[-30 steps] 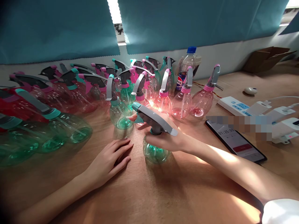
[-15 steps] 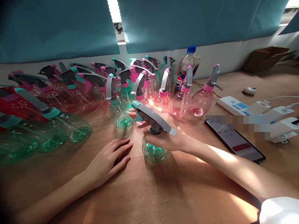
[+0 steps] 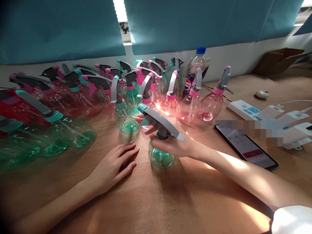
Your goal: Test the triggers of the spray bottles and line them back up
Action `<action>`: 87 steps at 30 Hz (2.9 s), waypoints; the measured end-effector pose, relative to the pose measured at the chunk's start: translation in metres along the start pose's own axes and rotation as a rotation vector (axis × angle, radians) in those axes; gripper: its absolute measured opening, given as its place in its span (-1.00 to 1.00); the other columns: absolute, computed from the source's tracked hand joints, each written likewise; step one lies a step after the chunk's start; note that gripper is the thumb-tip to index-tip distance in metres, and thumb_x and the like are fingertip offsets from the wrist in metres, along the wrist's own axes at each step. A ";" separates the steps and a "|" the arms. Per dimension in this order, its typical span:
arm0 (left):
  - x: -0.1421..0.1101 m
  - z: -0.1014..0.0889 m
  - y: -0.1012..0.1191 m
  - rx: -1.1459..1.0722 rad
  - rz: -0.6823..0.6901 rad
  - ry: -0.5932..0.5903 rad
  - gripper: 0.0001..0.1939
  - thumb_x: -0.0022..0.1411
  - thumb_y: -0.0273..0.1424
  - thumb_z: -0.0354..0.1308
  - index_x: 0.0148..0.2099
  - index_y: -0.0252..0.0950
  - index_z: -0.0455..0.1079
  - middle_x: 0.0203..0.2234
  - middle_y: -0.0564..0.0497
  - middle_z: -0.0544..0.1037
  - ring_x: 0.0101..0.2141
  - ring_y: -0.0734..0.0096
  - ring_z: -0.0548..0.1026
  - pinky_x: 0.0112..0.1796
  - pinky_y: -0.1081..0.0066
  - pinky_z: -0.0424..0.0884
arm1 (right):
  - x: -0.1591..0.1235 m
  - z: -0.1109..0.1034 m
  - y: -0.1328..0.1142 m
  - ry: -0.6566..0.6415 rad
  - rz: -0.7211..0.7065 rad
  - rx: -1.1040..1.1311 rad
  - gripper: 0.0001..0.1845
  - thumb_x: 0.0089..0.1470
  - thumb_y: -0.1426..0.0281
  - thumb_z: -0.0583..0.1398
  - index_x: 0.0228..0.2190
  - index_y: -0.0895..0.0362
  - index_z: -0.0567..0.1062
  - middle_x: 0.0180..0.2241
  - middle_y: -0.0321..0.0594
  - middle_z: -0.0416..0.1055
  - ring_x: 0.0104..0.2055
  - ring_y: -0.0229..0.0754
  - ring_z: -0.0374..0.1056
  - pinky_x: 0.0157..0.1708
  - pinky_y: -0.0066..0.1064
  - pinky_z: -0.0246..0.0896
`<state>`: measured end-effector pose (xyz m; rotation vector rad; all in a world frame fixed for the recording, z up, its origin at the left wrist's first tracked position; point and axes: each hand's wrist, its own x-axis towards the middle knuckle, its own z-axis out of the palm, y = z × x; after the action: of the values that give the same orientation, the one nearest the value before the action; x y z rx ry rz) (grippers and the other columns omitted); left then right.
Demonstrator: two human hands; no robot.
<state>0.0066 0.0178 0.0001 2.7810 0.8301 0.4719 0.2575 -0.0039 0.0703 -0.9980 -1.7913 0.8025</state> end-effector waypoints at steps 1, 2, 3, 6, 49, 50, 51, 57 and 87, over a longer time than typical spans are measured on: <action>0.000 0.000 0.000 -0.003 -0.003 -0.001 -0.64 0.39 -0.32 -0.01 0.18 -0.27 0.29 0.09 -0.19 0.38 0.07 0.09 0.35 0.07 0.06 0.32 | 0.000 0.000 -0.001 0.004 0.011 -0.012 -0.40 -0.13 0.55 0.10 0.01 0.03 0.41 -0.16 -0.21 0.56 -0.24 -0.11 0.53 -0.26 -0.31 0.48; 0.000 0.000 0.000 -0.006 -0.004 -0.001 -0.64 0.39 -0.32 0.00 0.18 -0.27 0.29 0.09 -0.19 0.38 0.07 0.09 0.35 0.07 0.06 0.32 | 0.000 0.000 -0.001 0.009 0.018 -0.019 -0.40 -0.14 0.54 0.10 0.00 0.04 0.42 -0.17 -0.21 0.56 -0.24 -0.10 0.53 -0.29 -0.32 0.48; 0.000 0.000 0.000 -0.008 -0.004 -0.001 -0.64 0.39 -0.32 0.00 0.18 -0.27 0.30 0.09 -0.19 0.38 0.07 0.09 0.35 0.07 0.06 0.32 | 0.000 -0.001 -0.001 0.012 0.022 -0.022 -0.41 -0.14 0.54 0.09 0.00 0.04 0.42 -0.17 -0.20 0.56 -0.24 -0.10 0.54 -0.30 -0.32 0.47; 0.001 0.000 0.000 -0.011 -0.004 0.001 -0.64 0.39 -0.33 0.00 0.18 -0.28 0.30 0.09 -0.19 0.38 0.07 0.09 0.35 0.07 0.06 0.32 | 0.001 0.000 -0.002 0.015 0.021 -0.026 -0.41 -0.15 0.53 0.09 -0.01 0.04 0.42 -0.18 -0.20 0.56 -0.25 -0.10 0.54 -0.31 -0.32 0.46; 0.002 -0.001 -0.001 0.013 0.012 -0.004 -0.64 0.39 -0.33 -0.01 0.17 -0.31 0.30 0.08 -0.19 0.39 0.05 0.09 0.36 0.05 0.07 0.33 | 0.002 0.000 0.002 0.031 -0.052 0.083 -0.66 -0.18 0.57 0.07 -0.27 0.12 0.37 -0.28 -0.19 0.45 -0.23 -0.21 0.45 -0.29 -0.37 0.42; 0.002 -0.001 -0.001 0.013 0.013 0.002 -0.64 0.39 -0.32 -0.01 0.17 -0.31 0.30 0.08 -0.19 0.39 0.05 0.09 0.36 0.05 0.07 0.34 | 0.002 0.000 0.001 0.029 -0.054 0.085 -0.68 -0.17 0.56 0.08 -0.28 0.12 0.36 -0.30 -0.20 0.44 -0.25 -0.22 0.44 -0.30 -0.38 0.41; 0.002 -0.001 -0.001 0.012 0.014 0.008 -0.64 0.39 -0.32 -0.01 0.17 -0.31 0.31 0.08 -0.19 0.39 0.05 0.09 0.37 0.05 0.07 0.34 | 0.002 0.000 0.001 0.030 -0.056 0.085 -0.69 -0.17 0.56 0.08 -0.29 0.12 0.35 -0.32 -0.22 0.42 -0.26 -0.23 0.43 -0.31 -0.39 0.40; 0.002 0.000 0.000 0.011 0.007 0.012 -0.63 0.38 -0.32 0.00 0.17 -0.29 0.31 0.07 -0.18 0.40 0.04 0.09 0.38 0.05 0.08 0.35 | 0.001 -0.001 -0.001 0.029 -0.094 0.032 -0.73 -0.21 0.55 0.05 -0.36 0.09 0.32 -0.38 -0.27 0.37 -0.33 -0.27 0.37 -0.39 -0.44 0.33; 0.001 0.000 -0.001 0.020 0.012 -0.013 -0.63 0.40 -0.32 -0.02 0.19 -0.29 0.28 0.10 -0.19 0.37 0.06 0.09 0.35 0.06 0.06 0.32 | -0.003 0.004 0.006 0.071 -0.001 0.007 -0.40 -0.13 0.57 0.11 0.03 0.15 0.41 -0.29 -0.24 0.51 -0.38 -0.26 0.45 -0.17 -0.33 0.48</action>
<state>0.0064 0.0191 0.0004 2.8061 0.8197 0.4500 0.2567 -0.0047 0.0627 -1.0090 -1.7275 0.7634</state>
